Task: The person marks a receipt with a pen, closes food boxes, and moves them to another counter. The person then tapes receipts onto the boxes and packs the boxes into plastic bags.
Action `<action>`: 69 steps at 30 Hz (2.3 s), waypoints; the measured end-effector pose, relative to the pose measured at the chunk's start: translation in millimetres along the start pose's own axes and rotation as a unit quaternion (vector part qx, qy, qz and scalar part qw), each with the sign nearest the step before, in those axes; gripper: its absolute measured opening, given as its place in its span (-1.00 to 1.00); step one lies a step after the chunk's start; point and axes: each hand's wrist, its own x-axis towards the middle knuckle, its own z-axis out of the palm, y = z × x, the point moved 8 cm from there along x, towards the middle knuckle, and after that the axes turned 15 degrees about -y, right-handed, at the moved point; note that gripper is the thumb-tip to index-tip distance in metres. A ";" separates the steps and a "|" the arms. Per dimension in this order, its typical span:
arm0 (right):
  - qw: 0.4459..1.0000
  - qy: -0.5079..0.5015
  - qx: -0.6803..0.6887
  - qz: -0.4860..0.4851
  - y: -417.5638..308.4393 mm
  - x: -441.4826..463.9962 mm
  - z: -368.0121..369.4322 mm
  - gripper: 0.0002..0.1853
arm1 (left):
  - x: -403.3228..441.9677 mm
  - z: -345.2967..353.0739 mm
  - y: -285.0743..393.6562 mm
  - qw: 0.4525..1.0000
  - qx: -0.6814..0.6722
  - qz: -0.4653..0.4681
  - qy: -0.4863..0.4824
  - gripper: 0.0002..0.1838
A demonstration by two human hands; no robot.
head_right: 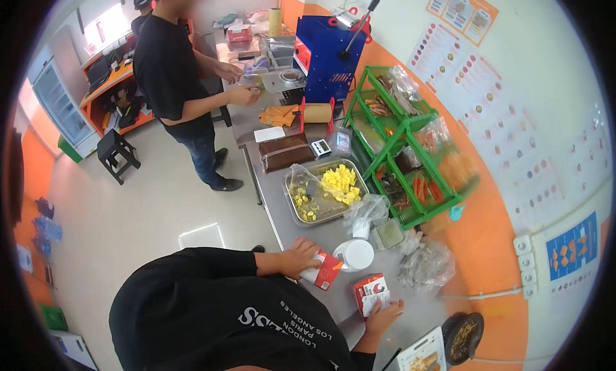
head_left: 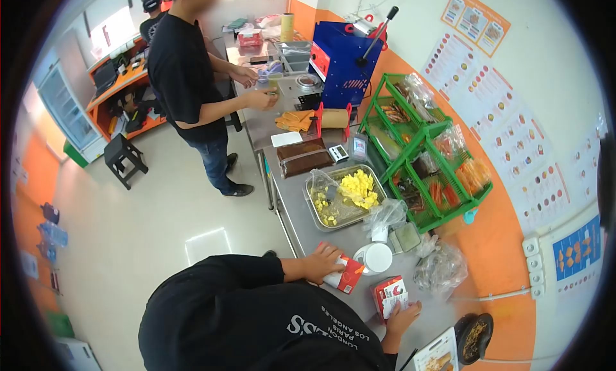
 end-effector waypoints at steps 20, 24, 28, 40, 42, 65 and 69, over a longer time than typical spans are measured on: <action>0.971 -0.172 -0.157 -0.060 -16.0 4.3 22.9 0.16 | -2.8 0.0 -7.6 0.984 0.035 -0.105 -0.141 0.40; 0.962 -0.200 -0.174 -0.066 -21.8 11.0 28.8 0.13 | -1.6 0.7 -7.3 0.991 0.027 -0.070 -0.112 0.40; 0.963 -0.218 -0.152 -0.054 -6.1 20.5 42.9 0.11 | -2.0 1.7 -6.0 0.992 0.039 -0.065 -0.098 0.38; 0.966 -0.215 -0.140 -0.037 -17.9 20.3 30.9 -0.03 | -69.4 -57.9 19.5 0.970 -0.082 -0.179 -0.143 0.24; 0.966 -0.227 -0.119 -0.023 -14.4 21.3 29.4 -0.03 | -88.5 -59.3 17.0 0.962 -0.090 -0.214 -0.144 0.25; 0.907 -0.298 -0.060 -0.291 -482.3 -145.9 91.9 -0.07 | -555.7 -93.8 -67.3 0.882 -0.119 -0.453 0.061 0.18; 0.879 -0.315 -0.035 -0.356 -599.7 -190.5 145.5 -0.08 | -666.0 -85.8 -87.4 0.833 -0.115 -0.537 0.073 0.18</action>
